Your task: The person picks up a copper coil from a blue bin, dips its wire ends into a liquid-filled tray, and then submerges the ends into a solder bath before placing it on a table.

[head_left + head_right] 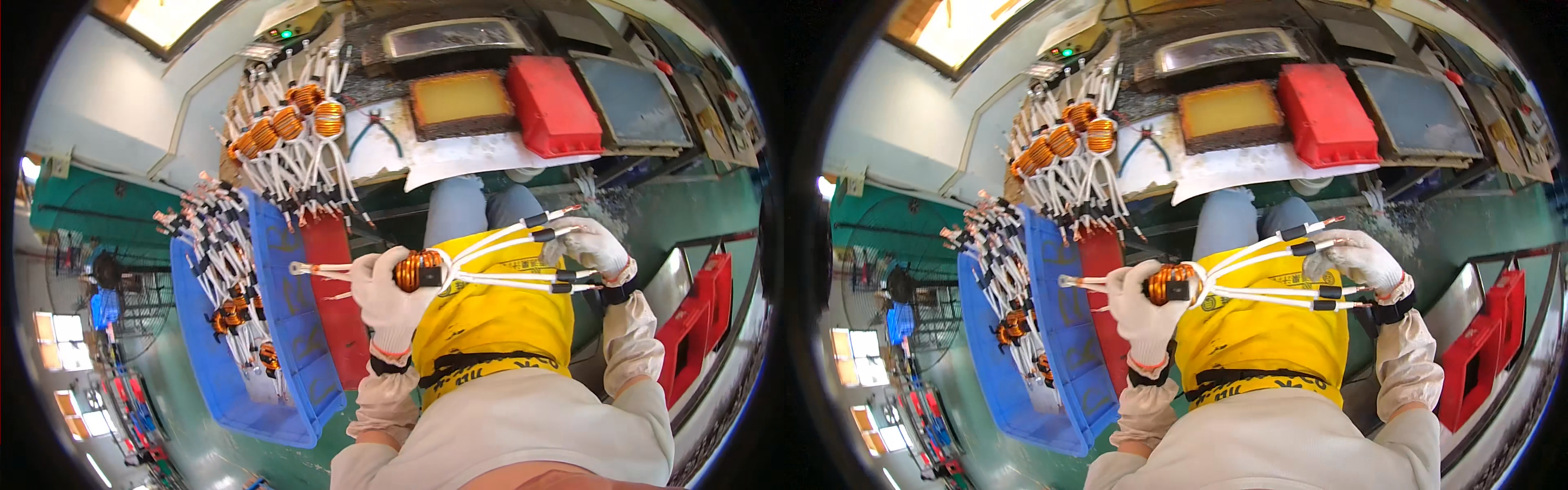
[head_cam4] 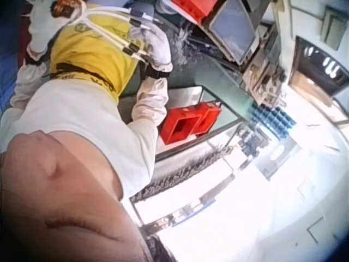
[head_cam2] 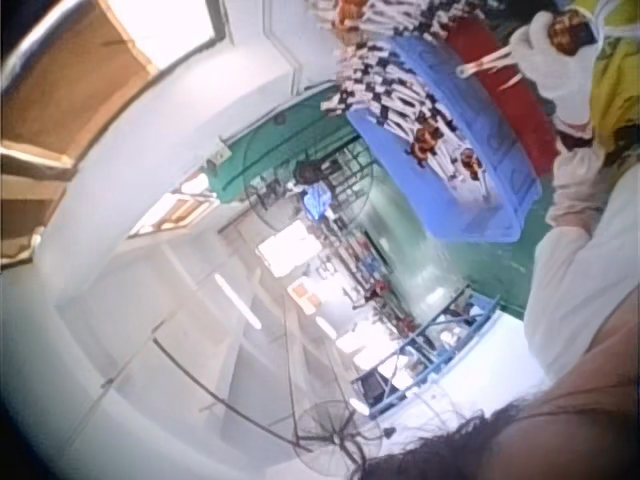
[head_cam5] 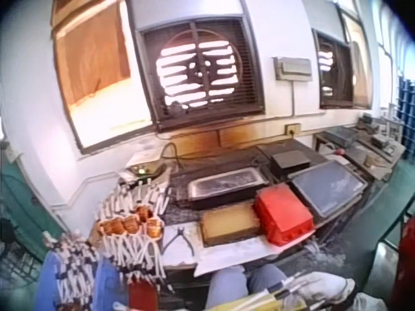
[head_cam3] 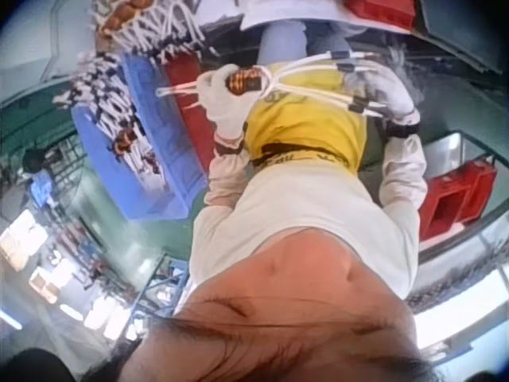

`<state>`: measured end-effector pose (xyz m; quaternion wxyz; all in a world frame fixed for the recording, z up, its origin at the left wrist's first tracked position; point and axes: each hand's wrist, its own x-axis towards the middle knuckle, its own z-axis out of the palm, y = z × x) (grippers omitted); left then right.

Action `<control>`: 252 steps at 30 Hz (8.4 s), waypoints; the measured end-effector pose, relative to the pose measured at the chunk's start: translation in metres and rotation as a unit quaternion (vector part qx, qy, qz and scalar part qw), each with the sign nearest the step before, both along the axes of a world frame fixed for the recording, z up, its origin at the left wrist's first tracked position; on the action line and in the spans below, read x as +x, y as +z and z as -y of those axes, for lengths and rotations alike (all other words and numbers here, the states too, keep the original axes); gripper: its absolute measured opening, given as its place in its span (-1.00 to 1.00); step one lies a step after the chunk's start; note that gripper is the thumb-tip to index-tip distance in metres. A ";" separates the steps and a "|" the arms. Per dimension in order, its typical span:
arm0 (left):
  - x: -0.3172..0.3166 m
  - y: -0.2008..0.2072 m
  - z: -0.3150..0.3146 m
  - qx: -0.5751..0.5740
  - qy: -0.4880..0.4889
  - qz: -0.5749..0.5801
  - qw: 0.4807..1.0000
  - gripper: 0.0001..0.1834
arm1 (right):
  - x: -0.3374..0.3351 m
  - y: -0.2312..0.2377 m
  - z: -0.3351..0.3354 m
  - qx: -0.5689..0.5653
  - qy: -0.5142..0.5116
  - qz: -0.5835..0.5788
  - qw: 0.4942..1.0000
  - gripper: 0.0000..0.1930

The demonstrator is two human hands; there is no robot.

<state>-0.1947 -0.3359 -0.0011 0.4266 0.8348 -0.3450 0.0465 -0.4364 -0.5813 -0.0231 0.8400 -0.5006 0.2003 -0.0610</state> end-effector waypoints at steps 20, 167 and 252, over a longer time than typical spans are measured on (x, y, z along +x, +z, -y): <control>-0.017 -0.059 0.030 0.151 -0.042 0.035 0.987 -0.53 | -0.015 0.034 -0.005 -0.324 -0.287 -0.139 0.891 -0.60; 0.035 -0.137 -0.044 -0.415 0.022 -0.664 0.622 -0.86 | 0.113 -0.067 -0.102 -0.611 -0.078 -0.033 0.787 -0.40; -0.001 -0.049 0.345 0.051 -0.149 0.297 0.942 -0.52 | 0.095 0.018 0.173 -0.707 -0.237 -0.161 0.647 -0.36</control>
